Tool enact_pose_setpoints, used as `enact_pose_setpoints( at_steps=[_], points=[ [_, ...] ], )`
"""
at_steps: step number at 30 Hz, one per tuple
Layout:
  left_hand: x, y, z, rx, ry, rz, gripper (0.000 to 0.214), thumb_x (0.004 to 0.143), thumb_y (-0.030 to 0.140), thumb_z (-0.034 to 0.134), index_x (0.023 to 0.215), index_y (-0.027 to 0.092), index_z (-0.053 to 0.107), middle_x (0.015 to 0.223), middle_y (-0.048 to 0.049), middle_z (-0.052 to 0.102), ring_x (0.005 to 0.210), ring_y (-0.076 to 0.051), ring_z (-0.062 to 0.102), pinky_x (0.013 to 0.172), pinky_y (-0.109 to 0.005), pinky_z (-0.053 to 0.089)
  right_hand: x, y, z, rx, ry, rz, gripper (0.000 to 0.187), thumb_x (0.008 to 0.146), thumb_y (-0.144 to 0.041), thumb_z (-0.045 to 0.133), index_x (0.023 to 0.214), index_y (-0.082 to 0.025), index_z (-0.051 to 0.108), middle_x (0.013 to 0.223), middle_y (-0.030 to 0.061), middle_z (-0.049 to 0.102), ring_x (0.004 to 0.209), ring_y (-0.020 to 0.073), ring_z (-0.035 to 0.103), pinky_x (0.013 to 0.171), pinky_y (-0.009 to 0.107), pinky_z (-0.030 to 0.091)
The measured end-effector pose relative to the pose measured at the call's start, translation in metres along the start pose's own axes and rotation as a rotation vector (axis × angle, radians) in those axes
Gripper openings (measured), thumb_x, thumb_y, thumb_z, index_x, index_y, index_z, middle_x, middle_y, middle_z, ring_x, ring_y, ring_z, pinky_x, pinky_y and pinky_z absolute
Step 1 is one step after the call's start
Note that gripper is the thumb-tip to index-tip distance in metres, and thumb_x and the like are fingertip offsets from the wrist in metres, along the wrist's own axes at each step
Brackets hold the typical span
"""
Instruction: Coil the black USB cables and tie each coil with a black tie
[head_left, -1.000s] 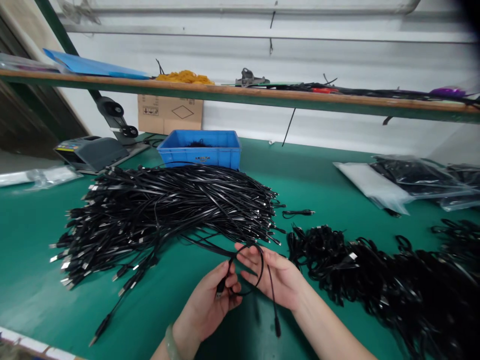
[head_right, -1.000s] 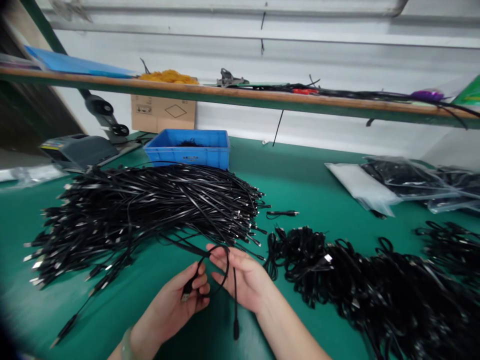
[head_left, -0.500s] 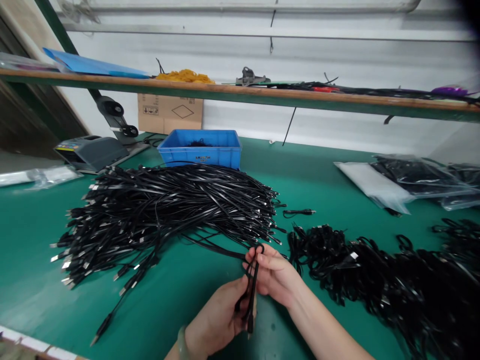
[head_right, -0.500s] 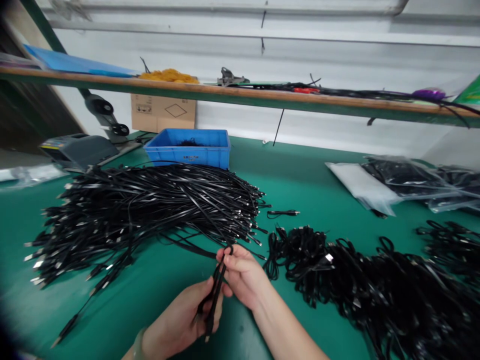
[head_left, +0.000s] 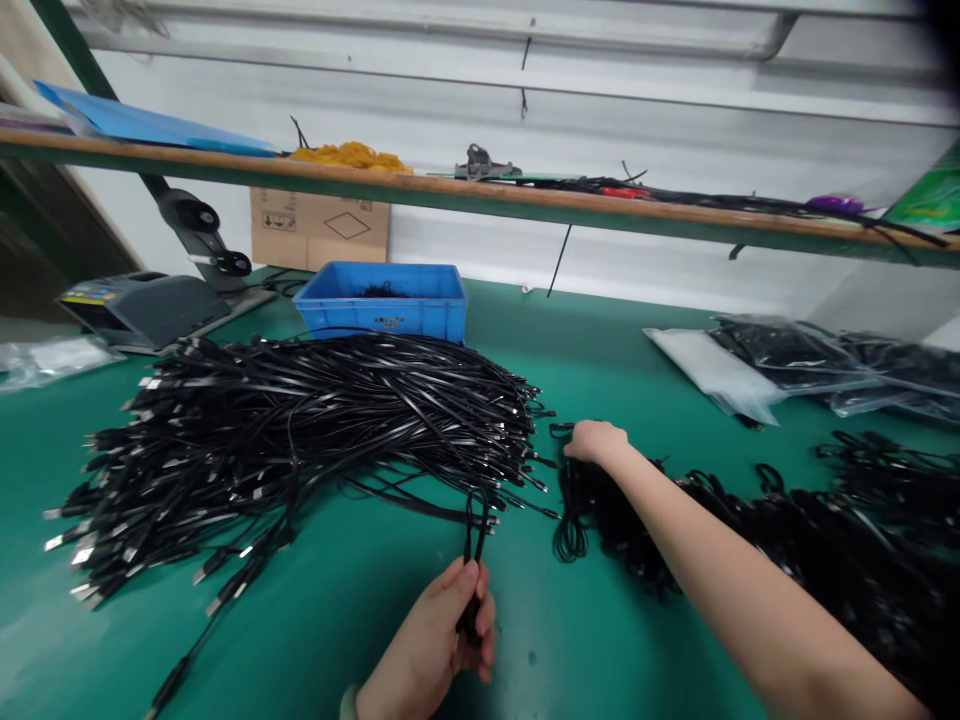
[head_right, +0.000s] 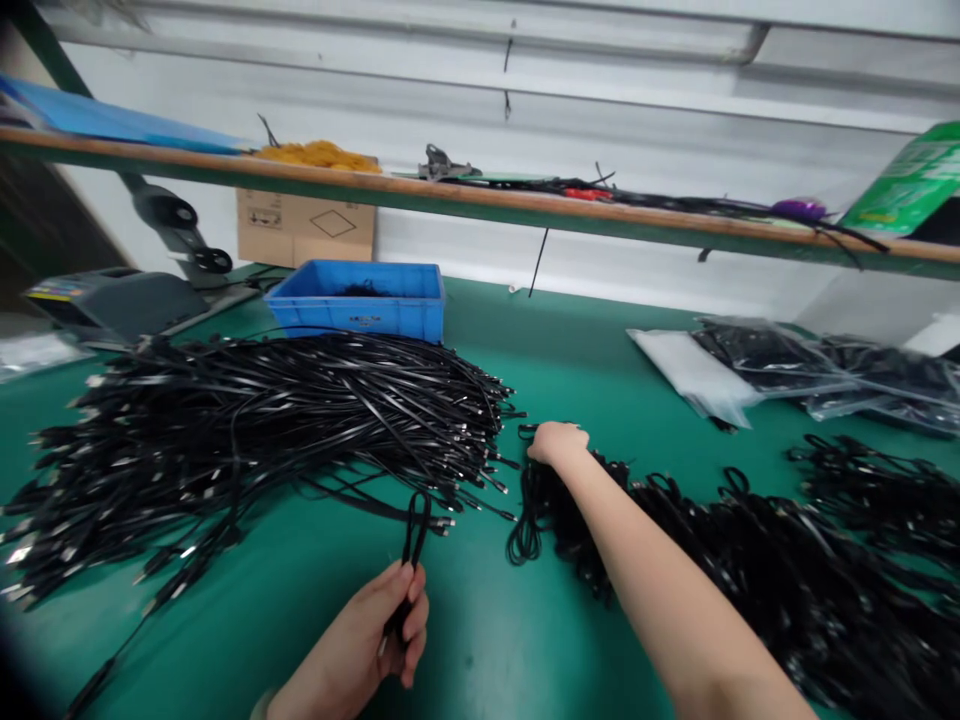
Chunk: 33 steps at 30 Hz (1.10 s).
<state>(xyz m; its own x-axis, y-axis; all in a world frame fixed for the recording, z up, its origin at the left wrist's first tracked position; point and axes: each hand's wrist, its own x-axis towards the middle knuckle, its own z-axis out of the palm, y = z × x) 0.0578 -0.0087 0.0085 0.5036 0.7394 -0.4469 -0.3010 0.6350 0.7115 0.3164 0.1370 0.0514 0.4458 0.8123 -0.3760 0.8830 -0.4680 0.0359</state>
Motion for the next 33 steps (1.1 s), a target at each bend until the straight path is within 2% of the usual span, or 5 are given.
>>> enact_pose_setpoints(
  at_steps=[9, 15, 20, 24, 33],
  points=[
    [-0.007, 0.006, -0.01, 0.019, 0.026, -0.016, 0.035, 0.076, 0.052, 0.054, 0.068, 0.02, 0.042, 0.05, 0.0089, 0.037, 0.036, -0.004, 0.029, 0.032, -0.016, 0.019, 0.007, -0.011, 0.011, -0.087, -0.01, 0.016, 0.029, 0.087, -0.031, 0.053, 0.11, -0.014, 0.053, 0.11, 0.0077, 0.056, 0.094, 0.0195, 0.057, 0.079, 0.04, 0.049],
    [-0.011, 0.02, -0.022, -0.053, 0.095, 0.017, 0.033, 0.077, 0.049, 0.055, 0.069, 0.02, 0.041, 0.051, 0.0094, 0.035, 0.038, -0.003, 0.026, 0.035, -0.016, 0.014, -0.048, -0.017, -0.01, 0.093, 0.239, -0.345, 0.017, 0.083, -0.021, 0.046, 0.091, -0.017, 0.06, 0.087, 0.0067, 0.064, 0.079, 0.0176, 0.058, 0.065, 0.026, 0.04],
    [-0.011, 0.024, -0.03, -0.083, 0.168, 0.068, 0.031, 0.076, 0.046, 0.057, 0.07, 0.02, 0.041, 0.052, 0.0093, 0.035, 0.039, -0.003, 0.026, 0.036, -0.017, 0.013, -0.114, -0.062, 0.037, 0.228, 0.205, -0.733, 0.011, 0.072, -0.019, 0.051, 0.075, -0.024, 0.061, 0.072, -0.0038, 0.065, 0.065, 0.0111, 0.055, 0.056, 0.02, 0.034],
    [-0.015, 0.021, -0.037, -0.078, 0.209, 0.063, 0.032, 0.075, 0.047, 0.057, 0.07, 0.02, 0.041, 0.05, 0.0096, 0.034, 0.038, -0.003, 0.025, 0.036, -0.017, 0.011, -0.131, -0.081, 0.077, 0.307, 0.162, -0.829, 0.012, 0.068, -0.015, 0.053, 0.066, -0.022, 0.062, 0.066, -0.0023, 0.066, 0.062, 0.0123, 0.056, 0.055, 0.02, 0.034],
    [-0.017, 0.018, -0.043, -0.057, 0.232, 0.066, 0.034, 0.074, 0.049, 0.058, 0.07, 0.019, 0.041, 0.051, 0.0095, 0.035, 0.038, -0.003, 0.025, 0.036, -0.017, 0.01, -0.127, -0.067, 0.081, 0.532, 0.188, -0.828, 0.015, 0.072, -0.014, 0.053, 0.066, -0.022, 0.063, 0.067, -0.0018, 0.066, 0.063, 0.0135, 0.058, 0.058, 0.021, 0.037]
  ],
)
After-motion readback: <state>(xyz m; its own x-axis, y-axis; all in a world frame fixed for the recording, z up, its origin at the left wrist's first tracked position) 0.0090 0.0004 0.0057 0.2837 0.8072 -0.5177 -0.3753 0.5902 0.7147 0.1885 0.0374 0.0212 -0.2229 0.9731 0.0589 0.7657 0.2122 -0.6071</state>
